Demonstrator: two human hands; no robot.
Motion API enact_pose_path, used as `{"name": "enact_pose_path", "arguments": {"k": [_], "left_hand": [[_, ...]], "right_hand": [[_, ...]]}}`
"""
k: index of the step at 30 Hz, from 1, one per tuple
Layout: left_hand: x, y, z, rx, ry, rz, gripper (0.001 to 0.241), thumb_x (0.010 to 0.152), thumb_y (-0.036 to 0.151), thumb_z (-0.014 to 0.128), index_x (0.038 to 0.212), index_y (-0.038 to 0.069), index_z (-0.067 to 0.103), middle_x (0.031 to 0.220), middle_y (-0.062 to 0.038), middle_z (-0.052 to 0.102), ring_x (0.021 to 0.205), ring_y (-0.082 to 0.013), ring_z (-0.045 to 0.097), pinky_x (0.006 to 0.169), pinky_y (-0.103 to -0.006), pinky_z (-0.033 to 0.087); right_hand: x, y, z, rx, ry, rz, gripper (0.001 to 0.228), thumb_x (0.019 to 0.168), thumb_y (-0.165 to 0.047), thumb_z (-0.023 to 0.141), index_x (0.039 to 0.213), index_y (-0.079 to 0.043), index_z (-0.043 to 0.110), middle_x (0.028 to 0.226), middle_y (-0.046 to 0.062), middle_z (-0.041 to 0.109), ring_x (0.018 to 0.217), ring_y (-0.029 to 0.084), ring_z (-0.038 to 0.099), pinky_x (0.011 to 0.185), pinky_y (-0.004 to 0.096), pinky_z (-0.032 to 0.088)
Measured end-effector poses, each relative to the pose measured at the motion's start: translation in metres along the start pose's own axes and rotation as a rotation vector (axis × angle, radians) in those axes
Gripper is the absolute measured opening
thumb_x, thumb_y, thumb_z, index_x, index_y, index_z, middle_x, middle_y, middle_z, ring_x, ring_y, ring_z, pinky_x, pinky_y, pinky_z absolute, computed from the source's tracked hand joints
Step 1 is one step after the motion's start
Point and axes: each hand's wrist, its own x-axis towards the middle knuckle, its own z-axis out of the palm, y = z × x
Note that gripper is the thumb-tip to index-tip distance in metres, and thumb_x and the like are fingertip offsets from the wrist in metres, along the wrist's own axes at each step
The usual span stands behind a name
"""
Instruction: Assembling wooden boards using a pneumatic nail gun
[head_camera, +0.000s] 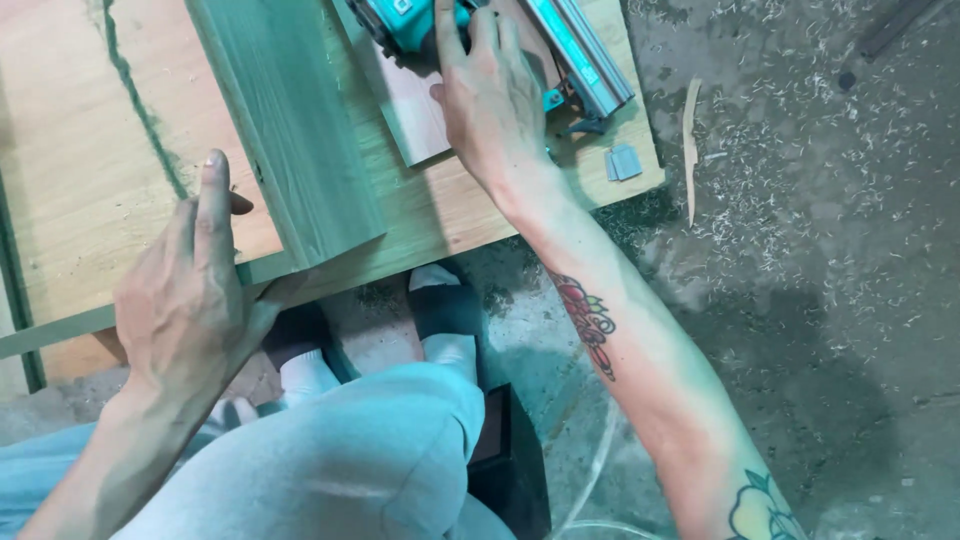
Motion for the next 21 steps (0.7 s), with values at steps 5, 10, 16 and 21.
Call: {"name": "enact_pose_path", "arguments": {"k": [5,10,16,21], "left_hand": [[0.005,0.001,-0.004,-0.105,0.013,0.014,0.105,0.090,0.043,0.085,0.166,-0.005,0.031,0.126,-0.013,0.070,0.090,-0.0236,0.069,0.068,-0.0325,0.054],[0.006,0.003,-0.009,-0.168,0.012,-0.015,0.106,0.080,0.032,0.090,0.164,-0.003,0.035,0.120,-0.011,0.068,0.088,-0.0238,0.065,0.067,-0.0325,0.051],[0.009,0.000,-0.003,-0.142,0.076,-0.002,0.069,0.085,0.026,0.077,0.148,0.003,0.058,0.109,-0.005,0.071,0.082,-0.0180,0.067,0.068,-0.0300,0.050],[0.001,-0.009,0.014,-0.297,0.084,0.002,0.041,0.065,0.041,0.092,0.090,0.023,0.066,0.080,0.004,0.060,0.078,-0.0195,0.065,0.065,-0.0323,0.054]], "right_hand": [[-0.011,-0.001,-0.022,0.093,0.046,0.000,0.078,0.091,-0.025,0.088,0.153,-0.012,0.043,0.118,0.013,0.053,0.105,0.028,0.052,0.085,0.038,0.054],[-0.044,-0.034,-0.051,0.336,0.240,-0.002,0.063,0.107,-0.020,0.081,0.151,0.002,0.041,0.142,0.020,0.045,0.129,0.037,0.052,0.108,0.047,0.054],[-0.128,-0.112,-0.063,1.263,-0.186,-0.047,0.070,0.110,-0.049,0.039,0.163,-0.005,0.024,0.174,0.018,0.020,0.164,0.035,0.025,0.136,0.048,0.026],[-0.145,-0.128,-0.053,1.143,-0.150,0.198,0.061,0.104,-0.030,0.061,0.149,0.009,0.046,0.146,0.037,0.051,0.137,0.050,0.047,0.114,0.056,0.041]]}}
